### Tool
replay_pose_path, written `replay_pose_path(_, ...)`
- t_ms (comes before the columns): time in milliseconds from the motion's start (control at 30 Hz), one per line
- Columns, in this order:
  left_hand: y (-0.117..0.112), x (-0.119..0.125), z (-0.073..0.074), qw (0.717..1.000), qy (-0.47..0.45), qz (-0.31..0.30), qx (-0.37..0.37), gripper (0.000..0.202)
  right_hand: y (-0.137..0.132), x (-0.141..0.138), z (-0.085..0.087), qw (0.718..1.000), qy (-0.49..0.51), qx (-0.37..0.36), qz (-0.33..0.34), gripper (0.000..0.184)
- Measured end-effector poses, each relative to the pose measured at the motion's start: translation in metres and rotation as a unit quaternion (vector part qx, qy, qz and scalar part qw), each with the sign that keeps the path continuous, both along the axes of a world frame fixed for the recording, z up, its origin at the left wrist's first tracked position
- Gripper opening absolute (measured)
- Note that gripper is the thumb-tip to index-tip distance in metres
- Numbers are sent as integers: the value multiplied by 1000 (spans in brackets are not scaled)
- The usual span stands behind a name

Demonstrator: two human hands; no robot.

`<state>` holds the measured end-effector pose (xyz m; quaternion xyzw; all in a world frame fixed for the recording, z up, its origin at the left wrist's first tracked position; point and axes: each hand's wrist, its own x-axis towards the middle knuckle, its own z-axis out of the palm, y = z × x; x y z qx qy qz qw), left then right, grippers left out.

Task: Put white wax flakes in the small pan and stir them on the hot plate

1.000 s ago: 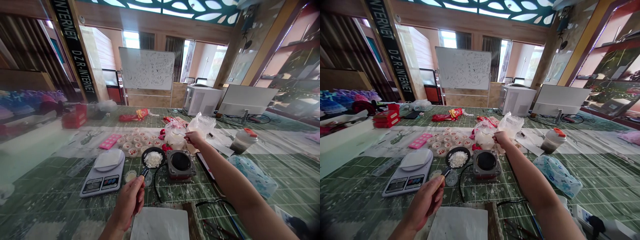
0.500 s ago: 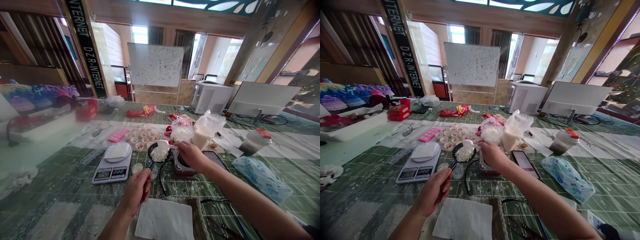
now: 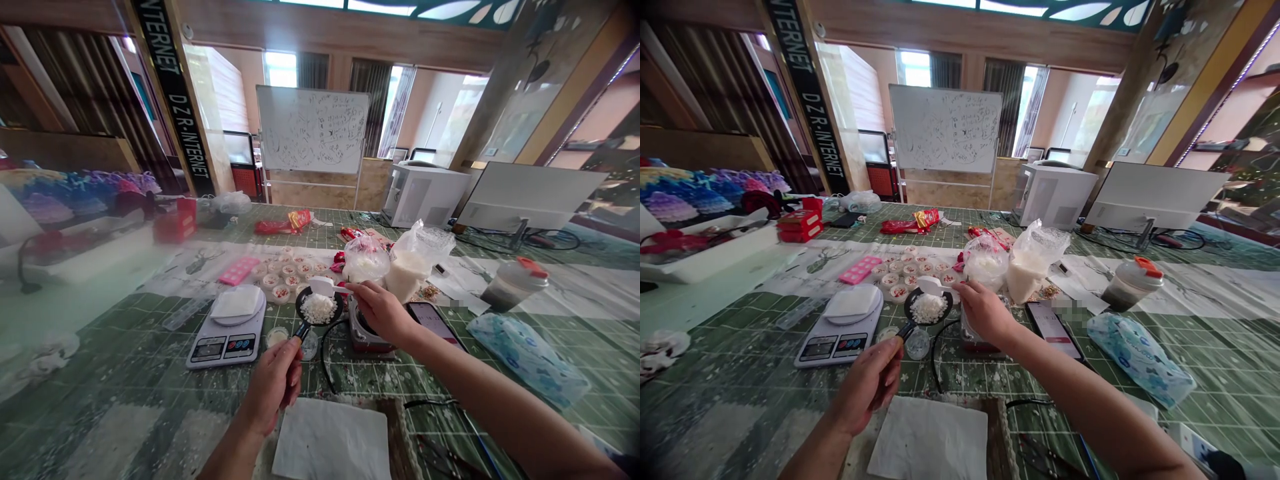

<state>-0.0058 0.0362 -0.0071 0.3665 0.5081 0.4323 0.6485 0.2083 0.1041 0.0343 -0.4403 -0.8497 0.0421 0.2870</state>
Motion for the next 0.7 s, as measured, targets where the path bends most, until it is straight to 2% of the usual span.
replay_pose_path(100,1,1,0,1000,1,4,-4,38,9,5,-3,992,82,-93,-27,31)
replay_pose_path(200,1,1,-1,1000,3,9,-6,38,26,16,-1,963,162,-187,-106,30)
replay_pose_path(300,1,0,-2,1000,2,12,-4,38,47,35,6,954,172,-177,-173,30)
replay_pose_path(467,1,-1,-1,1000,-2,0,-3,38,77,64,15,944,93,-134,-288,32)
replay_pose_path(567,1,-1,-1,1000,4,1,-3,37,95,66,15,937,36,-112,-330,31)
replay_pose_path(700,2,-1,-2,1000,11,3,2,38,109,58,15,934,-22,-111,-338,31)
